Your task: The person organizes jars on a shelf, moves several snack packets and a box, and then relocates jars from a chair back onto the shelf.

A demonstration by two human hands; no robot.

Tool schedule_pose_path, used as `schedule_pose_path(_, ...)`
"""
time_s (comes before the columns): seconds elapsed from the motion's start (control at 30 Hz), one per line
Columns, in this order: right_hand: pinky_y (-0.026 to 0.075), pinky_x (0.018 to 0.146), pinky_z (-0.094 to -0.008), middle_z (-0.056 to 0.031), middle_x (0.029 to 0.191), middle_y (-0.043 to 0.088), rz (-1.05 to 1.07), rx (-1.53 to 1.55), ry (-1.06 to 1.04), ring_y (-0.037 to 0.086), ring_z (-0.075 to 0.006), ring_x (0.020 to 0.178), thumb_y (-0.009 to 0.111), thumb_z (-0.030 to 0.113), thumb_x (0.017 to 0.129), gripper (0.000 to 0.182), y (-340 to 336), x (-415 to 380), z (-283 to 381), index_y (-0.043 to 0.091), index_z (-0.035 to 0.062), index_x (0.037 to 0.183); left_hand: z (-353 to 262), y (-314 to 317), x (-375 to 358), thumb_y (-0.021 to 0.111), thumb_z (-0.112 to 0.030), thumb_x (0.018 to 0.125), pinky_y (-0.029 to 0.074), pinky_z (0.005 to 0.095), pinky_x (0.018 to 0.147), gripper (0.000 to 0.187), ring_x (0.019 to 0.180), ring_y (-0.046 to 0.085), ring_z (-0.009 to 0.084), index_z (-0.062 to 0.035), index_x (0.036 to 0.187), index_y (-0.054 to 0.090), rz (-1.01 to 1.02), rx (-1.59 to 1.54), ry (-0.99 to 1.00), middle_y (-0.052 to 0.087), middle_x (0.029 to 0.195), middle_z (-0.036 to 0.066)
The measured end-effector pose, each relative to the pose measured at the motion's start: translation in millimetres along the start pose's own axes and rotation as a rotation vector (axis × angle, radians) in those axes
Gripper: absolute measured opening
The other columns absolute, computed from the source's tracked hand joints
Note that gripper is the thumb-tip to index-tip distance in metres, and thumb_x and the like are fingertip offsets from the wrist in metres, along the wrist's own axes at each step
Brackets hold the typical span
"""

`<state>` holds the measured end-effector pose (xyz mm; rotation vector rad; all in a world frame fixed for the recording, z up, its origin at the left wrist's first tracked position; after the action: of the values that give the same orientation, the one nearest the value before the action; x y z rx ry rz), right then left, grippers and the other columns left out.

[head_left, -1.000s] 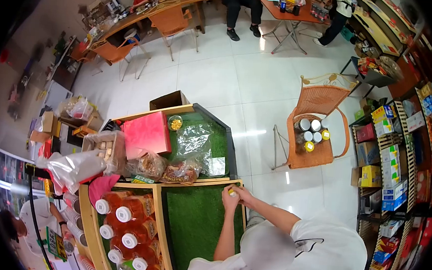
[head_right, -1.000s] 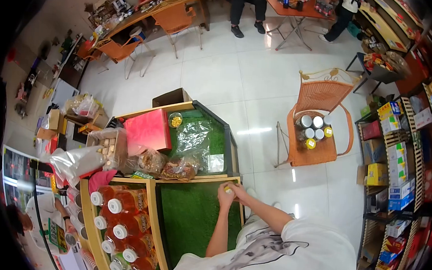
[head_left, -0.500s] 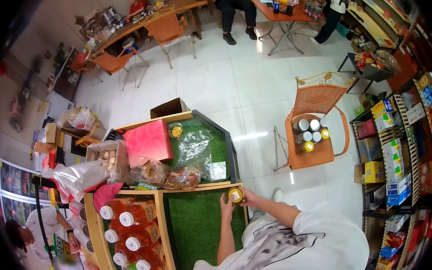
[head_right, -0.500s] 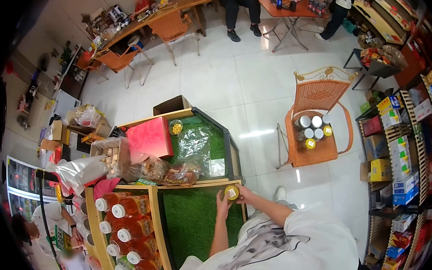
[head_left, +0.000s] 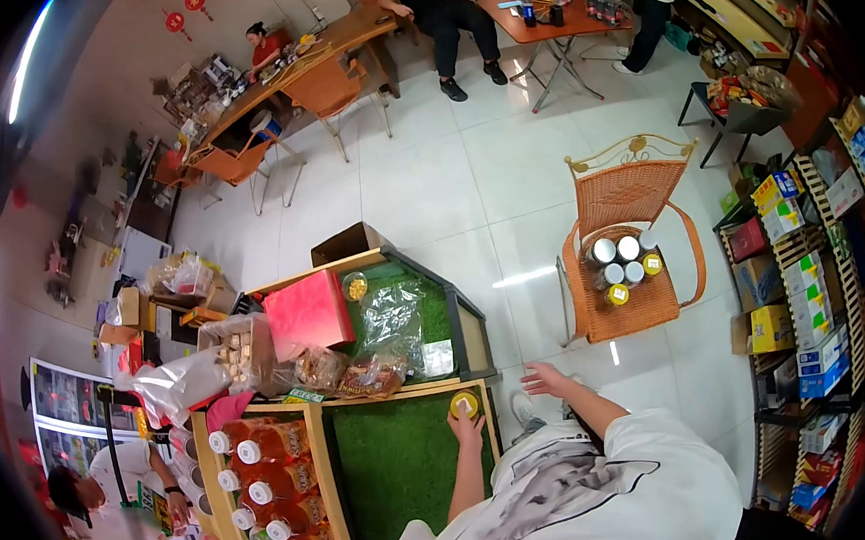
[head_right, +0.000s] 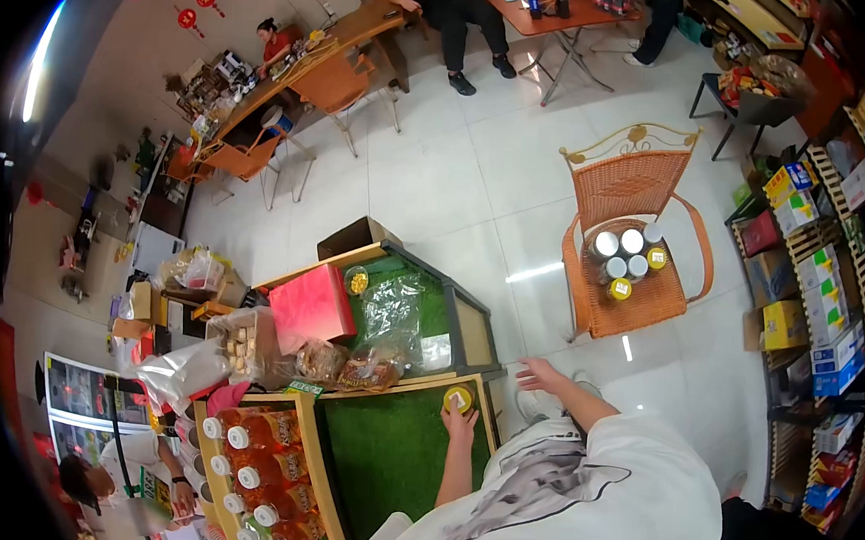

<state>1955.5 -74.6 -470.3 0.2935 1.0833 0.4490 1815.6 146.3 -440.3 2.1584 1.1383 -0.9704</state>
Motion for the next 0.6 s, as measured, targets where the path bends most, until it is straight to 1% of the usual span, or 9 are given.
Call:
schedule_pose_path(0.13,0.054,0.078,-0.0412,-0.0168,0.114,0.060,-0.177,0.084,0.008,0.063,-0.0305,0.091,0.051,0.041,0.090,0.051,-111,6,4,0.043,0.0132,0.132,5,1,0,0.067,-0.033,0.086,0.051,0.0535,0.088,0.081,0.120,0.045,0.0414,-0.0195,0.146,0.015,-0.099,-0.024,0.038,0.033,0.139,0.015)
schedule_pose_path(0.3,0.053,0.068,-0.0372,-0.0150,0.104,0.063,-0.366,0.075,0.039,0.063,-0.0257,0.081,0.053,0.041,0.089,0.038,-232,0,25,0.053,0.0108,0.113,10,9,-9,0.064,-0.028,0.090,0.050,0.0543,0.089,0.082,0.121,0.045,0.0409,-0.0254,0.148,0.007,-0.327,0.023,0.132,0.032,0.142,0.014)
schedule_pose_path(0.37,0.051,0.057,-0.0341,-0.0141,0.094,0.064,-0.405,0.099,0.015,0.062,-0.0225,0.069,0.054,0.041,0.089,0.034,-279,10,26,0.056,0.0094,0.101,8,19,-19,0.063,-0.031,0.090,0.052,0.0489,0.083,0.064,0.108,0.053,0.0353,-0.0204,0.138,0.022,-0.392,0.098,0.183,0.040,0.134,0.011)
schedule_pose_path(0.4,0.050,0.050,-0.0325,-0.0133,0.085,0.064,-0.425,0.135,-0.016,0.060,-0.0206,0.061,0.055,0.040,0.088,0.032,-302,15,24,0.057,0.0082,0.093,4,30,-22,0.063,-0.030,0.090,0.053,0.0433,0.072,0.057,0.101,0.058,0.0293,-0.0192,0.135,0.029,-0.336,0.128,0.224,0.049,0.126,0.008)
schedule_pose_path(0.43,0.044,0.041,-0.0312,-0.0099,0.070,0.061,-0.280,0.146,-0.091,0.055,-0.0177,0.050,0.055,0.040,0.088,0.034,-319,26,32,0.059,0.0057,0.086,3,27,-28,0.063,-0.027,0.090,0.048,0.0345,0.054,0.045,0.087,0.062,0.0219,-0.0163,0.127,0.039,-0.538,0.136,0.319,0.058,0.113,0.006)
schedule_pose_path(0.47,0.045,0.042,-0.0315,-0.0081,0.064,0.059,-0.336,0.142,-0.144,0.054,-0.0169,0.049,0.055,0.040,0.088,0.037,-335,22,43,0.059,0.0037,0.079,-2,33,-28,0.064,-0.024,0.089,0.040,0.0318,0.045,0.040,0.080,0.062,0.0180,-0.0137,0.121,0.044,-0.500,0.140,0.376,0.061,0.106,0.004)
schedule_pose_path(0.5,0.045,0.041,-0.0318,-0.0079,0.065,0.060,-0.410,0.123,-0.179,0.055,-0.0179,0.048,0.055,0.039,0.088,0.037,-358,16,50,0.060,0.0033,0.081,-6,29,-31,0.065,-0.023,0.088,0.041,0.0323,0.048,0.040,0.081,0.061,0.0189,-0.0121,0.121,0.045,-0.633,0.214,0.430,0.060,0.109,0.005)
schedule_pose_path(0.53,0.051,0.051,-0.0337,-0.0097,0.076,0.063,-0.376,0.110,-0.126,0.060,-0.0201,0.059,0.055,0.038,0.088,0.035,-368,0,66,0.059,0.0038,0.092,-9,37,-36,0.066,-0.023,0.088,0.044,0.0359,0.054,0.042,0.086,0.060,0.0217,-0.0104,0.122,0.044,-0.615,0.341,0.350,0.059,0.111,0.007)
schedule_pose_path(0.6,0.053,0.067,-0.0371,-0.0117,0.094,0.063,-0.501,0.210,-0.035,0.062,-0.0227,0.078,0.056,0.038,0.088,0.041,-386,-30,85,0.051,0.0068,0.114,-18,64,-74,0.064,-0.017,0.086,0.051,0.0372,0.065,0.049,0.083,0.061,0.0267,-0.0051,0.129,0.045,-0.906,0.408,0.298,0.060,0.107,0.012)
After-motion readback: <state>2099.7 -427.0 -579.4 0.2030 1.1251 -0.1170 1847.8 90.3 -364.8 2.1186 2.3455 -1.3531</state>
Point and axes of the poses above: each hand's wrist, its own x-axis towards the middle knuckle, its own y-axis out of the palm, z = x × y, the point moved 9 cm from there along x, towards the middle knuckle
